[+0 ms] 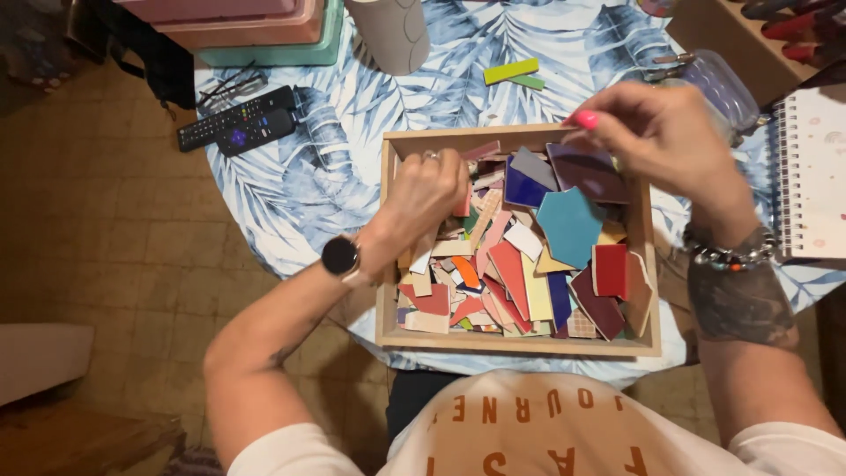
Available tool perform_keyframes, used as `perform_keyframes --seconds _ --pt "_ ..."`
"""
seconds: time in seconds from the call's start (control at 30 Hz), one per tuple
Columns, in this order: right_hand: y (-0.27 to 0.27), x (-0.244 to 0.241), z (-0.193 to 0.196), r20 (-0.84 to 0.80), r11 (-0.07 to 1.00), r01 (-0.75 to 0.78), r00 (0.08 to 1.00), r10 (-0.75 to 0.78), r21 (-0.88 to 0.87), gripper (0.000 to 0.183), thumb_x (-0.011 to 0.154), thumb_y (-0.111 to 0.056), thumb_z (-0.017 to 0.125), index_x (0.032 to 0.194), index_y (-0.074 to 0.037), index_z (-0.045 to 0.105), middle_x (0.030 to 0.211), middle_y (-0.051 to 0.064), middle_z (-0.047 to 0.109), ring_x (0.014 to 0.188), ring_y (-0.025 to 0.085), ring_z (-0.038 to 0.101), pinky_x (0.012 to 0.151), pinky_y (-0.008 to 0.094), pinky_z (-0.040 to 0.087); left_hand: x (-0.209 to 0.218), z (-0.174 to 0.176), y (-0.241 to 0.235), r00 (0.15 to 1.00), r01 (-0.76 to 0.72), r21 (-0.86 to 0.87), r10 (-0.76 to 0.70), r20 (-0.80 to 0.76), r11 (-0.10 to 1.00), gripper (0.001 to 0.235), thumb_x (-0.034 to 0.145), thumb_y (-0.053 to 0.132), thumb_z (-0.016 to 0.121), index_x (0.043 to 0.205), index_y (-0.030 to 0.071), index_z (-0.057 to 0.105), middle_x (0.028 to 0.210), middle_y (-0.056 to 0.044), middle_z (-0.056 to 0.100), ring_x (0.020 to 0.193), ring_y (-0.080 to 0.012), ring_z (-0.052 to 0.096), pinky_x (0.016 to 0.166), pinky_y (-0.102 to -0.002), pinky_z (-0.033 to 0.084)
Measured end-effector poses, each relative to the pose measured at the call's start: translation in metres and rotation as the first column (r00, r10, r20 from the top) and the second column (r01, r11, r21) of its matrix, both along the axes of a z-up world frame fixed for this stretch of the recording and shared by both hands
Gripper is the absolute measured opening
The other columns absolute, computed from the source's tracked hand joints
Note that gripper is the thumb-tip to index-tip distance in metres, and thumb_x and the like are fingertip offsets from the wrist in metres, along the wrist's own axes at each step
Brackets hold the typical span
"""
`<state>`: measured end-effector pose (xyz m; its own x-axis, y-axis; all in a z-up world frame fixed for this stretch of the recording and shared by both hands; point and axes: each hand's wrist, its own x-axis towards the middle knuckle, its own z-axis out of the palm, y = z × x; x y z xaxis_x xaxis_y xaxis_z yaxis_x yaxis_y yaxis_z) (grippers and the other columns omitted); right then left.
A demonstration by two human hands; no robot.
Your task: The person sorts colorful paper pieces from a wooden box, picking them up one by one, briefly inspecting them, and placing them on the table. The person continues to rummage through the box and handle individual pieces throughout the clip.
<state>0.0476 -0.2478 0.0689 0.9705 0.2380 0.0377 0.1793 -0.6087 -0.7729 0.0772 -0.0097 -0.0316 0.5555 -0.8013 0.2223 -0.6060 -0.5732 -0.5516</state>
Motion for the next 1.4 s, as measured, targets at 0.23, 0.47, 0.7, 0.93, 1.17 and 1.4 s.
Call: perform_keyframes --seconds 0.23,0.47,0.7,0.93,1.17,1.4 --pt "0.036 -0.010 -0.022 -0.103 0.931 -0.137 0.978 0.181 0.338 0.020 0.081 -0.004 0.054 0.096 0.009 0.055 0.072 0.022 0.062 0.055 0.025 0.064 0.049 0.034 0.054 -0.038 0.044 -0.014 0.957 0.211 -0.131 -0.178 0.227 0.969 0.013 0.076 0.014 0.046 0.068 0.011 0.056 0.066 -0.002 0.049 0.039 -0.0106 0.048 0.044 -0.026 0.040" --pt "0.008 -0.013 0.005 -0.143 0.963 -0.015 0.988 0.055 0.269 0.012 0.083 0.003 0.054 0.094 0.006 0.055 0.079 0.018 0.061 0.063 0.019 0.062 0.060 0.022 0.053 -0.027 0.068 0.016 0.991 -0.078 -0.417 0.115 0.063 0.905 0.047 0.084 0.059 0.037 0.077 0.013 0.049 0.062 0.002 0.044 0.040 -0.0051 0.029 0.032 -0.018 0.022" --pt "-0.028 -0.015 0.000 -0.158 0.997 0.076 0.985 -0.075 0.001 0.009 0.083 -0.003 0.059 0.089 0.004 0.058 0.077 0.014 0.061 0.068 0.020 0.062 0.065 0.025 0.050 -0.033 0.046 0.023 0.732 -0.563 -0.378 0.231 -0.641 0.735 0.036 0.086 0.040 0.053 0.069 0.009 0.048 0.055 -0.003 0.052 0.046 -0.0184 0.051 0.039 -0.031 0.039" --pt "-0.031 0.000 -0.017 -0.115 0.807 -0.078 0.993 0.013 -0.585 0.017 0.081 -0.017 0.054 0.094 -0.011 0.063 0.081 0.009 0.066 0.069 0.025 0.060 0.064 0.036 0.042 -0.039 -0.043 0.002 0.721 -0.596 0.048 0.560 -0.408 0.802 0.020 0.080 0.031 0.047 0.067 0.017 0.055 0.058 0.006 0.054 0.052 -0.0111 0.056 0.038 -0.024 0.036" --pt "-0.034 -0.011 -0.014 0.191 0.860 -0.003 0.975 0.117 -0.511 0.028 0.085 -0.023 0.061 0.102 -0.001 0.060 0.097 0.012 0.062 0.078 0.026 0.059 0.074 0.037 0.042 -0.035 -0.016 0.009 0.781 -0.548 -0.143 0.443 -0.440 0.824 0.023 0.068 0.034 0.056 0.069 0.011 0.056 0.056 0.000 0.057 0.052 -0.0205 0.059 0.039 -0.031 0.042" --pt "-0.018 -0.027 0.006 0.538 0.953 -0.094 0.807 0.243 -0.289 0.040 0.089 0.006 0.054 0.125 0.018 0.043 0.128 0.034 0.042 0.093 0.039 0.058 0.083 0.040 0.044 -0.002 0.017 0.000 0.901 -0.300 -0.247 0.188 -0.391 0.922 0.029 0.088 0.037 0.051 0.080 0.010 0.048 0.058 0.001 0.046 0.038 -0.0064 0.025 0.034 -0.022 0.022"
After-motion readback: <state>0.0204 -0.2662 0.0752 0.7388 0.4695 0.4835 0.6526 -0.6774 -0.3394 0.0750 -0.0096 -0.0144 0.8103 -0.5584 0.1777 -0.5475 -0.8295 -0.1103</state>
